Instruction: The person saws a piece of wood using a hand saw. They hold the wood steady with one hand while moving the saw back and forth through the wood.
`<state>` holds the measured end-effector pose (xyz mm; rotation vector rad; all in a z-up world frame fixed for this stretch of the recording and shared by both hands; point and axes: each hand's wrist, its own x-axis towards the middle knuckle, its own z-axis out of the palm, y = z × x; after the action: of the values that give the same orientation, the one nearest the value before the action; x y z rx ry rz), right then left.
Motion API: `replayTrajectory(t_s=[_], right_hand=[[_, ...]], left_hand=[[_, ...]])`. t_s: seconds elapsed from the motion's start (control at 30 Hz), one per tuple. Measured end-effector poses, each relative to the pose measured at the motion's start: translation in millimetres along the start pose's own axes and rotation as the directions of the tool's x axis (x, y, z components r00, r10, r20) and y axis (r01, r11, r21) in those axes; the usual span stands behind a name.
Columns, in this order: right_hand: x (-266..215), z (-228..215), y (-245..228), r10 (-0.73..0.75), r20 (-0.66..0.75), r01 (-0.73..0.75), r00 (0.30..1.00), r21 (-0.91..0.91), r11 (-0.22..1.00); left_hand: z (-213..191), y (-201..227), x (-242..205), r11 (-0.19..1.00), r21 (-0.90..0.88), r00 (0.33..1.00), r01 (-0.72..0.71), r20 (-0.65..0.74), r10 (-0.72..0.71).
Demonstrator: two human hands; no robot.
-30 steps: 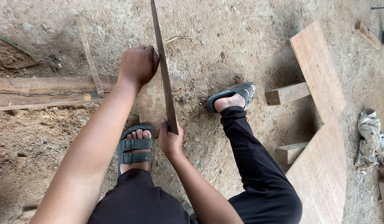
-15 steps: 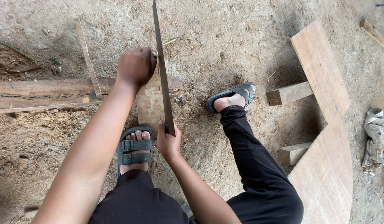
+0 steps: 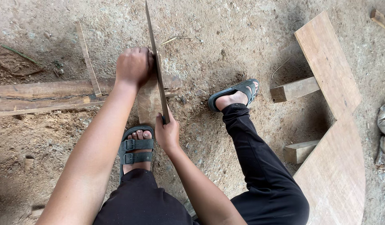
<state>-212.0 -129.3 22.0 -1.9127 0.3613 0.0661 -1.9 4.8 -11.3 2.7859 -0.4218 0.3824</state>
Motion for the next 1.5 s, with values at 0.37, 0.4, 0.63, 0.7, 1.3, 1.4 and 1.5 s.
replayTrajectory(t_s=[0.37,0.4,0.63,0.7,1.3,1.4,1.5], right_hand=[[0.7,-1.5,20.5,-0.27,-0.015,0.267,0.963,-0.106,0.958],[1.6,-1.3,20.5,-0.254,0.01,0.254,0.967,-0.075,0.964],[4.4,-3.2,15.7,-0.113,0.086,0.115,0.99,-0.015,0.993],[3.8,-2.3,17.7,-0.092,0.085,0.095,0.992,-0.033,0.995],[26.5,0.1,7.2,-0.119,0.133,0.139,0.984,-0.153,0.978],[26.8,0.3,7.7,-0.112,0.132,0.138,0.985,-0.204,0.969],[21.4,0.1,4.4,-0.106,0.126,0.133,0.986,-0.235,0.963]], left_hand=[[-32.1,6.2,-6.7,0.998,0.06,0.999,-0.014,0.035,0.012],[-41.6,6.9,-7.0,0.999,0.028,0.985,0.025,0.17,-0.03],[-123.4,30.0,-34.8,0.985,0.134,0.948,-0.107,0.313,0.06],[-148.4,42.0,-52.5,0.985,0.136,0.932,-0.108,0.359,0.053],[-206.8,39.3,-24.2,0.949,0.302,0.944,-0.087,0.33,-0.018],[-191.2,39.5,21.0,0.97,0.24,0.935,-0.044,0.352,-0.045],[-163.6,41.5,39.2,0.973,0.228,0.879,0.029,0.457,-0.134]])
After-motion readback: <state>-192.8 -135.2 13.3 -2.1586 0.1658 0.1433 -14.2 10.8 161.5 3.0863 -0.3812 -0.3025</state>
